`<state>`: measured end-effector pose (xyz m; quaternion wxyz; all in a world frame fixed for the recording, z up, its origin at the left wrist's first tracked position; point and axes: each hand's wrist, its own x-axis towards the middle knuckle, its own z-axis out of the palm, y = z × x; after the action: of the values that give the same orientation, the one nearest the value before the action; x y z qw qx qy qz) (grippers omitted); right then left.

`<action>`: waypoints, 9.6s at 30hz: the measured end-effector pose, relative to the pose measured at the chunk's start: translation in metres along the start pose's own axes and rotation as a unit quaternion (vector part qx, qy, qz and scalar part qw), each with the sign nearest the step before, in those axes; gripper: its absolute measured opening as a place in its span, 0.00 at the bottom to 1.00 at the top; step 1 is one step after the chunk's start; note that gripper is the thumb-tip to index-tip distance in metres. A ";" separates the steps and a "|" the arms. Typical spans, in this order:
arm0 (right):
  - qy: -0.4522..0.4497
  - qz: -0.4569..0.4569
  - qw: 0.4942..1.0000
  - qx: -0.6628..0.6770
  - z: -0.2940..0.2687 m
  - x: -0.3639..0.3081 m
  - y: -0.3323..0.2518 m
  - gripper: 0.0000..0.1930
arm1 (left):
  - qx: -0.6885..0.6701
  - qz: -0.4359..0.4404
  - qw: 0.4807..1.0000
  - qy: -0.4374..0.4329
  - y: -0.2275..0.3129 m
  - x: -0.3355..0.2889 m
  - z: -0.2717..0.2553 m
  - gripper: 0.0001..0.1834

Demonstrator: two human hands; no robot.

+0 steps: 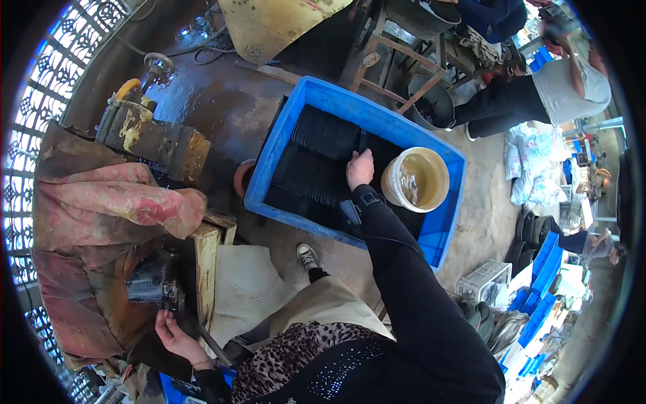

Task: Assembling small metal components using a manual fixture and pressing mechanism on a workbench.

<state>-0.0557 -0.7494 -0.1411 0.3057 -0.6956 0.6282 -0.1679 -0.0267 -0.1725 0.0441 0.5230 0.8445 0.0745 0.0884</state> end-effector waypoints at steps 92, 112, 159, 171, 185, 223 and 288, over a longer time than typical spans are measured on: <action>-0.506 -0.766 0.391 -0.064 -0.123 -0.466 -0.155 0.19 | 0.416 -0.157 0.886 0.132 -0.271 -0.099 -0.281 0.14; -0.529 -0.764 0.365 -0.063 -0.118 -0.426 -0.160 0.15 | -0.159 -0.155 0.975 0.011 -0.063 -0.034 -0.296 0.20; -0.382 -0.743 0.544 0.073 -0.082 -0.519 -0.275 0.12 | -0.174 -0.046 0.984 0.004 -0.023 -0.010 -0.233 0.11; -0.467 -0.658 0.589 -0.050 0.055 -0.536 -0.413 0.24 | -0.214 -0.216 0.823 0.480 -0.119 -0.264 -0.362 0.08; -0.484 -0.630 0.597 -0.112 0.048 -0.537 -0.426 0.18 | -0.144 -0.458 0.869 0.122 -0.087 -0.322 -0.325 0.10; -0.532 -0.731 0.141 -0.403 -0.101 -0.358 -0.180 0.08 | 0.097 -0.668 0.636 -0.373 0.050 -0.489 -0.201 0.23; -0.610 -0.444 -0.654 -0.065 -0.291 -0.766 -0.119 0.14 | 0.676 0.052 0.735 0.007 -0.051 -0.218 -0.523 0.21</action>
<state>-0.2620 -0.0612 0.2699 -0.0632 -0.0534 0.8947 -0.4389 -0.3593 0.2578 0.2114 -0.1918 0.9775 0.0743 0.0473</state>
